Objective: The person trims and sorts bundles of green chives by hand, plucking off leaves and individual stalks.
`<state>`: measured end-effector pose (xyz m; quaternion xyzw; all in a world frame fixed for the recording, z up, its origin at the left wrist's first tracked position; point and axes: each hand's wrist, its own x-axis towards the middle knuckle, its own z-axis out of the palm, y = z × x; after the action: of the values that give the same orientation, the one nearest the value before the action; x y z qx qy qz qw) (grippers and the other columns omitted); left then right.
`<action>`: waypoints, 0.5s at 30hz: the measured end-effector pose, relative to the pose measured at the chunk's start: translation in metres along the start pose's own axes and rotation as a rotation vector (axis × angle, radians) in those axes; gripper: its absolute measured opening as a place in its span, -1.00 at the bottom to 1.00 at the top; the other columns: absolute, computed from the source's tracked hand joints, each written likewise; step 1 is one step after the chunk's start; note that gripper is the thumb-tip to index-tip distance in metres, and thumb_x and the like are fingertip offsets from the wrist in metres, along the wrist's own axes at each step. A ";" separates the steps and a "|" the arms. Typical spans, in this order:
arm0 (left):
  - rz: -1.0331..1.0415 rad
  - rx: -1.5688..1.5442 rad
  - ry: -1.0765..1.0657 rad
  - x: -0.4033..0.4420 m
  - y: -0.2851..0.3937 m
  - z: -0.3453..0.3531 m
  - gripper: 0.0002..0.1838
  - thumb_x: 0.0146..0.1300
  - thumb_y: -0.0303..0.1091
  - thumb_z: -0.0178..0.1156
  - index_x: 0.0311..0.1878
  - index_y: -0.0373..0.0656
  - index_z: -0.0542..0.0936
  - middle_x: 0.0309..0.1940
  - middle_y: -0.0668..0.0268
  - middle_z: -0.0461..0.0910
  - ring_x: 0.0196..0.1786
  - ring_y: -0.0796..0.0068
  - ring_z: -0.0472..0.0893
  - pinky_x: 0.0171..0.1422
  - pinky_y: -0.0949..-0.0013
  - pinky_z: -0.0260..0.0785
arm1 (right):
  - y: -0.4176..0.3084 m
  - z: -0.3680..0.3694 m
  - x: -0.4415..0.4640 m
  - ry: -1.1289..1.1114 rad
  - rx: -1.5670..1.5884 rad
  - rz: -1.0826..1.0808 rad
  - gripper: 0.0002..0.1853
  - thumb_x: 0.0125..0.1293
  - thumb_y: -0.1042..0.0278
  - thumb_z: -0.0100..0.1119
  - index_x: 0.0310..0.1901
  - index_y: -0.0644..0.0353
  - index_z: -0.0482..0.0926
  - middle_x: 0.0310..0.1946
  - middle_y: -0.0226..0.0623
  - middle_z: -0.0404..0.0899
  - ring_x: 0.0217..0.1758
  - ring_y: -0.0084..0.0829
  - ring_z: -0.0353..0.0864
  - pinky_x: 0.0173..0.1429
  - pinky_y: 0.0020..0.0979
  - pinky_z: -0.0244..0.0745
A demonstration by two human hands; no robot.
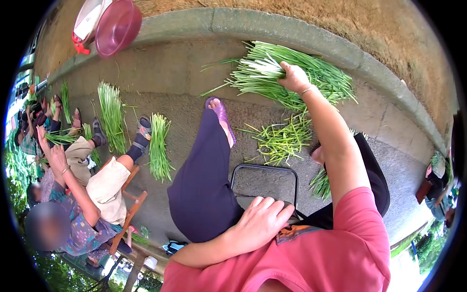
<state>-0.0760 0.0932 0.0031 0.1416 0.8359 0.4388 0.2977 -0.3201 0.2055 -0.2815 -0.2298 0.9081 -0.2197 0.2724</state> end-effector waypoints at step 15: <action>0.001 0.228 0.016 -0.011 0.001 0.007 -0.64 -0.01 -0.31 0.21 -0.11 -0.15 0.42 -0.41 0.28 0.43 -0.31 0.30 0.43 -0.22 0.26 0.22 | 0.018 -0.124 -0.065 0.102 0.753 -0.100 -0.79 -0.04 0.57 0.11 -0.29 0.22 0.51 -0.45 -0.49 0.54 -0.36 -0.65 0.45 -0.20 -0.58 0.38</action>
<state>-0.0630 0.0931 0.0042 0.1717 0.8827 0.3420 0.2728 -0.3505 0.2886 -0.1718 -0.1463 0.7639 -0.5621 0.2811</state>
